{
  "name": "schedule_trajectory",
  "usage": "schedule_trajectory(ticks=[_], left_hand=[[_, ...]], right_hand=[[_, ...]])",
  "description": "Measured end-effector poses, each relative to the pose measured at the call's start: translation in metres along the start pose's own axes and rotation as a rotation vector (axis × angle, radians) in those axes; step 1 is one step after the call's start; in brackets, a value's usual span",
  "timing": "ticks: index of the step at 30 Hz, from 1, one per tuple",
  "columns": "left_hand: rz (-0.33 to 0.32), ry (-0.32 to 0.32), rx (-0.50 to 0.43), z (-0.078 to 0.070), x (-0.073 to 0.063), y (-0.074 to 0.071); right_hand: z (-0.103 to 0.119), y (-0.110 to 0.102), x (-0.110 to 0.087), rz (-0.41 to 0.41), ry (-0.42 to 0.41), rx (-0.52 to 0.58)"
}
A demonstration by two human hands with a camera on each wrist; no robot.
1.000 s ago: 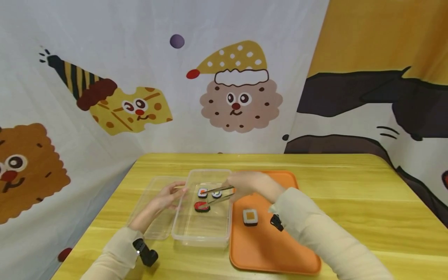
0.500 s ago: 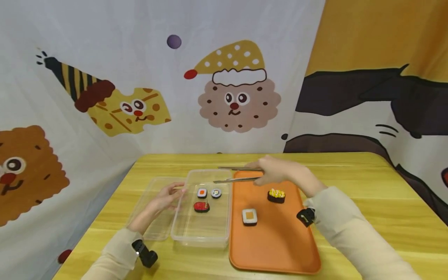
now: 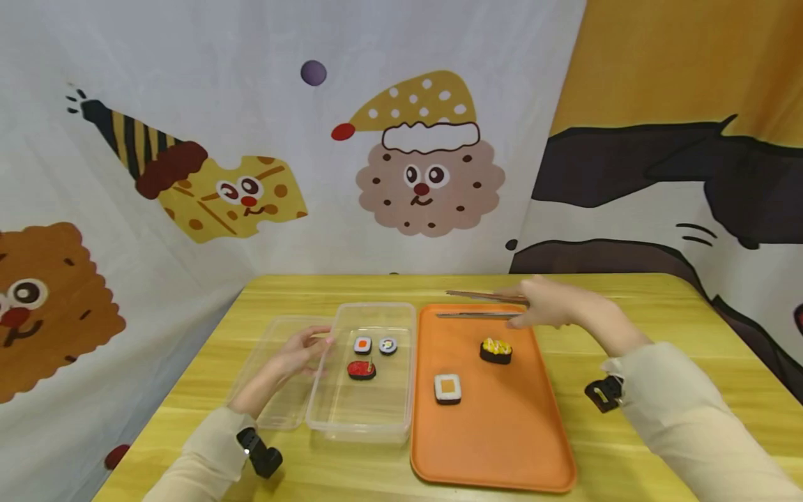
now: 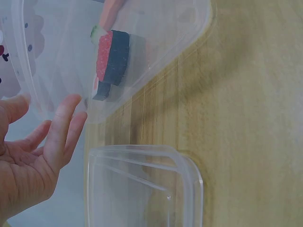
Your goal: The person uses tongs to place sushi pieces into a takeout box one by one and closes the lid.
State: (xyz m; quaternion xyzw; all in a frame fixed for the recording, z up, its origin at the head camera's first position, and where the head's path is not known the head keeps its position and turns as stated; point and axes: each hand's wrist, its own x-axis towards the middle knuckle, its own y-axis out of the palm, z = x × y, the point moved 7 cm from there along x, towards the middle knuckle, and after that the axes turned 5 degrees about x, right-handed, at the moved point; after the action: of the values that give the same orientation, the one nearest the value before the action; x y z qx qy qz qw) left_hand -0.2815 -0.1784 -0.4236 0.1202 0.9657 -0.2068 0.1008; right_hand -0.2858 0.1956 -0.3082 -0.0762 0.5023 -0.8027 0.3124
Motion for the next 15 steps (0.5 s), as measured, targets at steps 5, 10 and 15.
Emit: schedule_trajectory(ticks=[5,10,15], left_hand=[[0.008,0.007,-0.009,0.0,0.001,0.001],[0.007,0.007,-0.011,0.001,0.001,0.002],[-0.002,0.015,0.007,0.0,0.001,0.001]], right_hand=[[-0.018,-0.001,-0.016,0.049,0.094,0.048],[-0.036,0.005,-0.031,0.135,0.213,0.058],[-0.044,0.011,-0.039,0.187,0.232,0.084]])
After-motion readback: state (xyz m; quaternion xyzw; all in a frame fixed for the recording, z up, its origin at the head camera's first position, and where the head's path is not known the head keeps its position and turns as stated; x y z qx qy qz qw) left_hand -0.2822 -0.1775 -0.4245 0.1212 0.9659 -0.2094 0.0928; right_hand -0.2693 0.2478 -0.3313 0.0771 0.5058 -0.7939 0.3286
